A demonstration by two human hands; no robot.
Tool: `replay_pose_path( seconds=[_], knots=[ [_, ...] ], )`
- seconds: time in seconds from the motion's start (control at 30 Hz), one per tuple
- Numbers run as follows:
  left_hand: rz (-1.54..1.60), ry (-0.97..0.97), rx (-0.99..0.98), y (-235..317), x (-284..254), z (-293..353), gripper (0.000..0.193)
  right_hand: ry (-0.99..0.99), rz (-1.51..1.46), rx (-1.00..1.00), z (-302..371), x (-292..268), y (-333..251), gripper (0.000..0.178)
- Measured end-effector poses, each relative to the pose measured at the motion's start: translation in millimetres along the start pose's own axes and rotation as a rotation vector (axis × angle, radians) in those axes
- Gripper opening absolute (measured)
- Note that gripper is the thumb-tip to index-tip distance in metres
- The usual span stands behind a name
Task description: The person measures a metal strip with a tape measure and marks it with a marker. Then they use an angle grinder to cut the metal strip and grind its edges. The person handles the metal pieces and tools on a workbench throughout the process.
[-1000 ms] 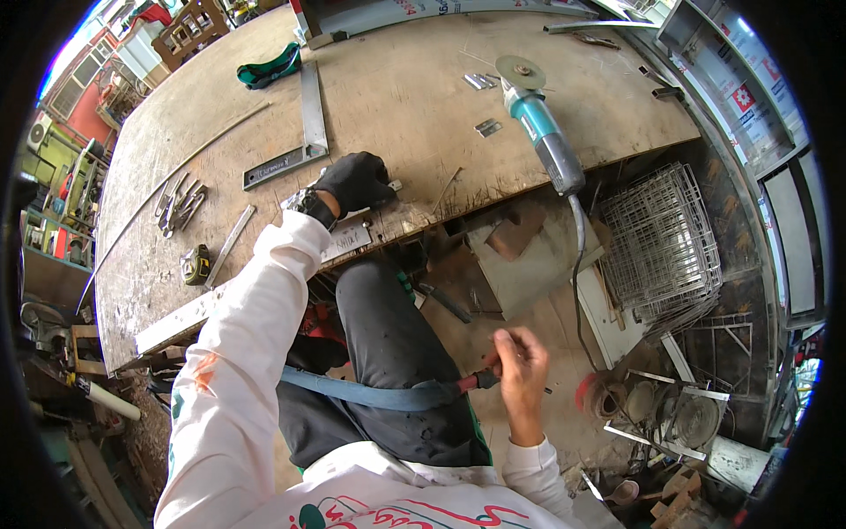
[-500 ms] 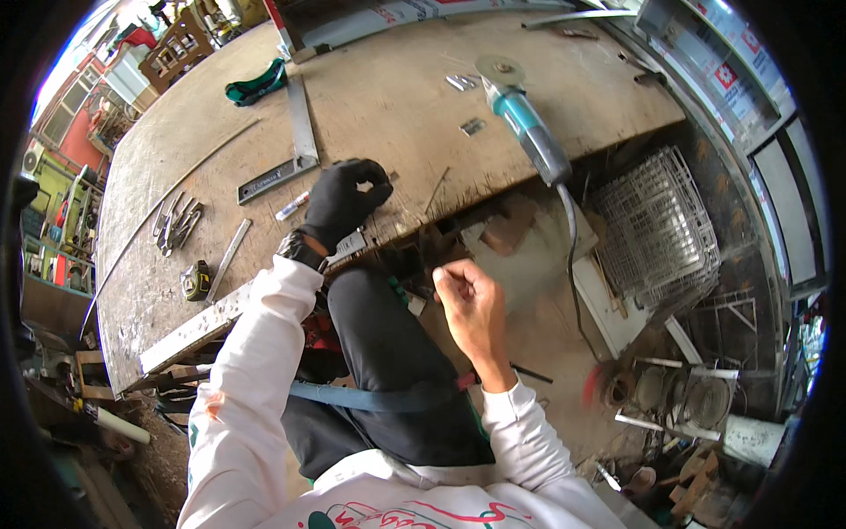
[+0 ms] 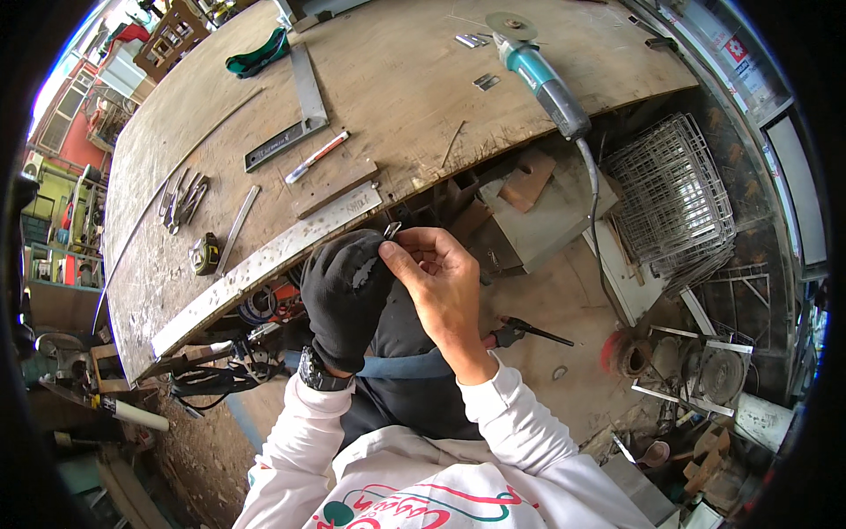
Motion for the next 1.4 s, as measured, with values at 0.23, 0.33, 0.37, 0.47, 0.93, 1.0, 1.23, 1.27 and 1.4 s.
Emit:
replay_pose_path(
  seconds=[0.23, 0.33, 0.37, 0.47, 0.93, 1.0, 1.23, 1.27, 1.4],
  knots=[
    [0.261, -0.040, -0.205, -6, -16, 13, 0.032, -0.059, -0.009, 0.010, 10, 5, 0, 0.016],
    [0.393, -0.088, -0.369, -17, -14, 18, 0.029, -0.067, 0.030, -0.005, 12, 6, 1, 0.015],
    [0.410, -0.088, -0.373, -17, -14, 19, 0.028, -0.067, 0.053, -0.017, 12, 6, 1, 0.015],
    [0.491, -0.067, -0.414, -19, -13, 25, 0.025, -0.082, 0.158, -0.054, 12, 3, 2, 0.015],
    [0.468, 0.179, -0.161, -69, 0, -89, 0.044, 0.076, 0.315, -0.249, 24, -20, -28, 0.019],
    [0.264, 0.224, 0.076, -85, -9, -97, 0.039, 0.044, 0.387, -0.245, 36, -51, -33, 0.019],
    [-0.674, -0.025, -0.164, -260, -118, -35, 0.032, 0.264, 0.380, -0.024, 43, -151, -3, 0.017],
    [-0.738, -0.205, -0.158, -264, -122, -31, 0.025, 0.263, 0.370, -0.026, 42, -157, 2, 0.016],
    [-0.668, -0.189, -0.264, -276, -105, -26, 0.019, 0.228, 0.288, -0.007, 28, -135, 1, 0.016]
  ],
)
Point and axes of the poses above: each hand's wrist, its own z-axis away from the middle knuckle, its own x-axis out of the palm, y = z × x, the point moved 4 cm from there along -z, towards the middle knuckle, and after that the axes turned 6 degrees about y, right-handed, at the moved point
